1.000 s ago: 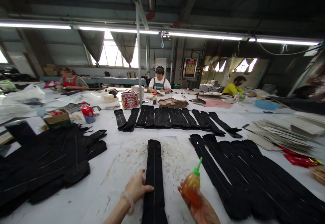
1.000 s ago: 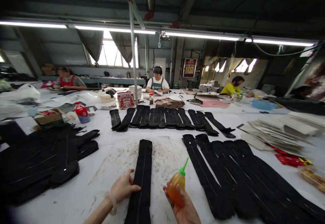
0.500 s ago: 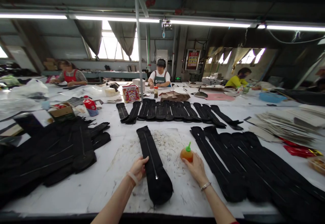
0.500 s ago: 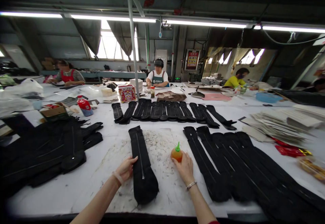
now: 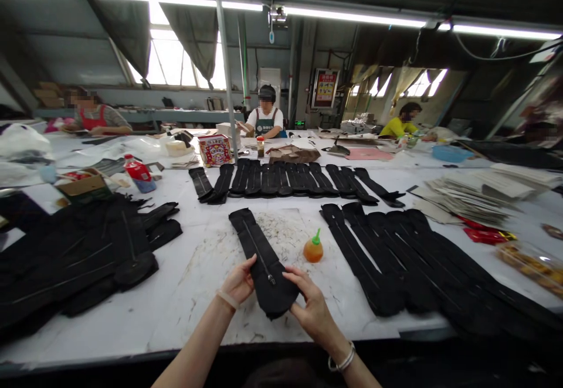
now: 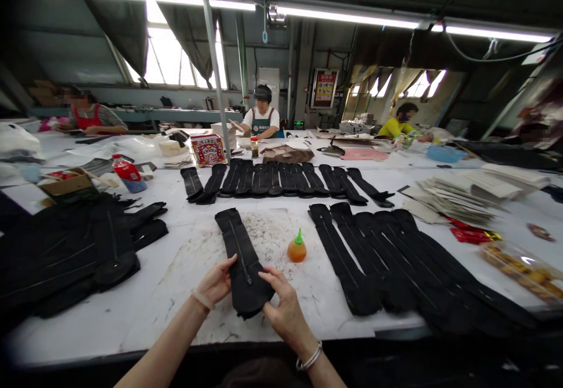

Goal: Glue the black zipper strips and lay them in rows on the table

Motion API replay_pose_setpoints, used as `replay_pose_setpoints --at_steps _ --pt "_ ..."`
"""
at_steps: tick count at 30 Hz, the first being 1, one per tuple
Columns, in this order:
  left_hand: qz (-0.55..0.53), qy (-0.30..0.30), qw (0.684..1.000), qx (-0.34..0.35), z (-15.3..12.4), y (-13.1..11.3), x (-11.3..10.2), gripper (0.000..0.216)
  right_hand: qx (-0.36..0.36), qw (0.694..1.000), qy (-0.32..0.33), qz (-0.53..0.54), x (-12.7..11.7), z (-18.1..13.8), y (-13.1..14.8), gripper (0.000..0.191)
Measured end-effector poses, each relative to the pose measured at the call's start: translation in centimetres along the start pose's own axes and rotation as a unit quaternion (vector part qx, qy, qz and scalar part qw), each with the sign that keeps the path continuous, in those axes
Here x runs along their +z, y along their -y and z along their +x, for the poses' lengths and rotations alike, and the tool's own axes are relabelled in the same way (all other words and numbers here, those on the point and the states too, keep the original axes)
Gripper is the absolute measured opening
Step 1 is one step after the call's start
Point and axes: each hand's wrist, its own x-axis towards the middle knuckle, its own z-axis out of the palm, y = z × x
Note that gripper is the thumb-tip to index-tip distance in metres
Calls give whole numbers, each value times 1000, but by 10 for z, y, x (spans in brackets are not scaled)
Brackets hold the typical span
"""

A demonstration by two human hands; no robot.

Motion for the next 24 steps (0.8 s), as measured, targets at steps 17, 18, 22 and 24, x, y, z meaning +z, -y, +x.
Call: replay_pose_setpoints --at_steps 17,18,22,24 --pt "-28 11 999 -32 -19 41 11 24 37 977 -180 -103 37 9 -16 9" --pt "-14 12 1000 -16 -21 42 12 17 44 976 -187 -101 38 10 -17 8" --pt "33 -12 998 56 -25 49 18 21 57 972 -212 -85 35 9 -15 7" --pt "25 -25 998 59 -23 51 21 21 71 962 -255 -63 31 5 -15 8"
